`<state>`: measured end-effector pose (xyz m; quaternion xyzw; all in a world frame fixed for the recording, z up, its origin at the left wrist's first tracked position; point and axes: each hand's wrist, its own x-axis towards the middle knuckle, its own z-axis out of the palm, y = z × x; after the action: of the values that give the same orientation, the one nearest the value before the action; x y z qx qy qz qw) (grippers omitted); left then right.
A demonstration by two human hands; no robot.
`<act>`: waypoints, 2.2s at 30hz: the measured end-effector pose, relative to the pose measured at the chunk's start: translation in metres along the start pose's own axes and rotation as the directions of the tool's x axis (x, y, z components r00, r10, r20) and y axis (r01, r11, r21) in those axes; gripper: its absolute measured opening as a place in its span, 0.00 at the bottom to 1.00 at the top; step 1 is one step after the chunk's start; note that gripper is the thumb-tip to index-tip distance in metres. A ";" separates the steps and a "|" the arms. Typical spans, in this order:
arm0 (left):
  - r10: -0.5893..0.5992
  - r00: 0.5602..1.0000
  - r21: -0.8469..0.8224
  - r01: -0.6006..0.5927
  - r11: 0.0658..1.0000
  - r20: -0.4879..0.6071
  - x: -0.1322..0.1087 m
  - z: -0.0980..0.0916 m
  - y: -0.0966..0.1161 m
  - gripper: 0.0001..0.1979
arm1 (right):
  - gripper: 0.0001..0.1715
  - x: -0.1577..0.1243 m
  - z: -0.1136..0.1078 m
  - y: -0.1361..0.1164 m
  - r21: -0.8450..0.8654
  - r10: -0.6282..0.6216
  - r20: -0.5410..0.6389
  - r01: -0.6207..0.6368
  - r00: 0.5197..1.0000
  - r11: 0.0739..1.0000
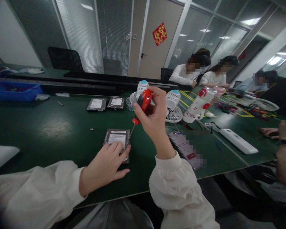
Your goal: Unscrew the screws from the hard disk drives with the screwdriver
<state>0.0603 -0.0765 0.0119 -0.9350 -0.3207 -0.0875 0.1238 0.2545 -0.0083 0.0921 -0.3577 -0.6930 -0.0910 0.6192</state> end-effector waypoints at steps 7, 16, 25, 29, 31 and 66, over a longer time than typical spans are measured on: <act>0.009 1.000 -0.015 -0.009 1.000 -0.009 -0.001 0.000 -0.001 0.37 | 0.23 0.013 -0.017 0.000 -0.091 -0.082 -0.250 0.061 0.965 0.994; 0.002 1.000 -0.011 -0.002 1.000 0.008 0.000 -0.003 0.000 0.38 | 0.34 -0.040 -0.064 -0.011 -0.400 -0.187 0.098 0.211 0.978 0.892; -0.090 0.996 -0.032 0.090 0.995 -0.010 0.033 -0.025 -0.014 0.22 | 0.14 -0.115 -0.088 -0.039 -0.460 -0.043 0.586 0.376 0.809 0.805; -0.122 0.988 -0.060 0.128 0.990 0.093 0.059 -0.027 -0.018 0.19 | 0.14 -0.123 -0.084 -0.041 -0.467 -0.034 0.614 0.397 0.789 0.790; -0.099 0.987 -0.048 0.106 0.993 0.128 0.067 -0.025 -0.017 0.17 | 0.13 -0.125 -0.081 -0.040 -0.474 -0.028 0.599 0.383 0.800 0.793; -0.364 0.856 -0.407 0.499 0.765 0.366 0.030 -0.020 -0.201 0.18 | 0.12 -0.132 -0.076 -0.028 -0.389 -0.045 0.586 0.329 0.809 0.860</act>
<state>-0.0431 0.0882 0.0734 -0.8379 -0.5095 -0.0658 -0.1843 0.2949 -0.1227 -0.0040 -0.4359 -0.8319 -0.2114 0.2707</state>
